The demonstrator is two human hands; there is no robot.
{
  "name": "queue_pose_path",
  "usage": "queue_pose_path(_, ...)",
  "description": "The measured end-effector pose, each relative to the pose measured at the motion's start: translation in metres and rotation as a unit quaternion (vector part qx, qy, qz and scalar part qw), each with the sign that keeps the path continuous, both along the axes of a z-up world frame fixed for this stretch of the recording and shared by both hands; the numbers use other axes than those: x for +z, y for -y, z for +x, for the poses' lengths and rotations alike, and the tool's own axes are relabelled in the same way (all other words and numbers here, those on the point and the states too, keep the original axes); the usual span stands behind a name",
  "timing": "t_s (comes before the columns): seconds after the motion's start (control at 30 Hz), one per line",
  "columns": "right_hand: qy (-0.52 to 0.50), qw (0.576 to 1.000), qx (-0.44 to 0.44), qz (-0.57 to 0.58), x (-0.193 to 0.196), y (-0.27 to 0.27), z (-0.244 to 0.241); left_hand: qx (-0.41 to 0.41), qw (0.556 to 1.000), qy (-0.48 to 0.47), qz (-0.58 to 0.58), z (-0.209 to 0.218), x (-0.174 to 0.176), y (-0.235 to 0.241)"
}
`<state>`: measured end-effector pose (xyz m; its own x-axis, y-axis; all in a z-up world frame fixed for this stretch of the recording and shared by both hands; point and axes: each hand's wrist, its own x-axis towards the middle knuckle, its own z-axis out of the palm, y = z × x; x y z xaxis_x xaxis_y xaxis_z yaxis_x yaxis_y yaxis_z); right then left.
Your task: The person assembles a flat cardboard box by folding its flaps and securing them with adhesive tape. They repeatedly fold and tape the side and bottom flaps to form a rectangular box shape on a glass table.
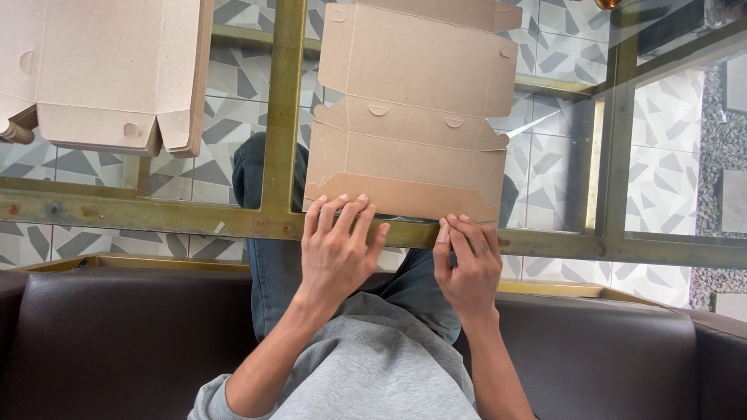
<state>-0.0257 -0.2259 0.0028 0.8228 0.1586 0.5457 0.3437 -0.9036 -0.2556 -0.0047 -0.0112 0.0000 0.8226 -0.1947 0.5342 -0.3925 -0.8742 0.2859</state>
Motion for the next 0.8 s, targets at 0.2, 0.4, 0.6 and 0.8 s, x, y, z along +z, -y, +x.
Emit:
queue_pose_path(0.2,0.017,0.999,-0.024,0.013,-0.005,-0.007,-0.002,-0.070,0.998,0.003,0.008,-0.004,0.002,0.036)
queue_pose_path(0.4,0.004,0.999,-0.028,0.045,0.004,-0.011,-0.001,-0.112,0.993,0.005,-0.028,-0.009,-0.006,0.066)
queue_pose_path(0.6,0.005,0.997,-0.025,0.070,-0.003,-0.008,-0.001,-0.105,0.994,0.005,-0.029,-0.006,-0.004,0.052)
queue_pose_path(0.8,0.000,0.995,-0.031,0.094,0.000,-0.011,0.000,-0.060,0.997,0.029,-0.036,0.001,-0.004,0.019)
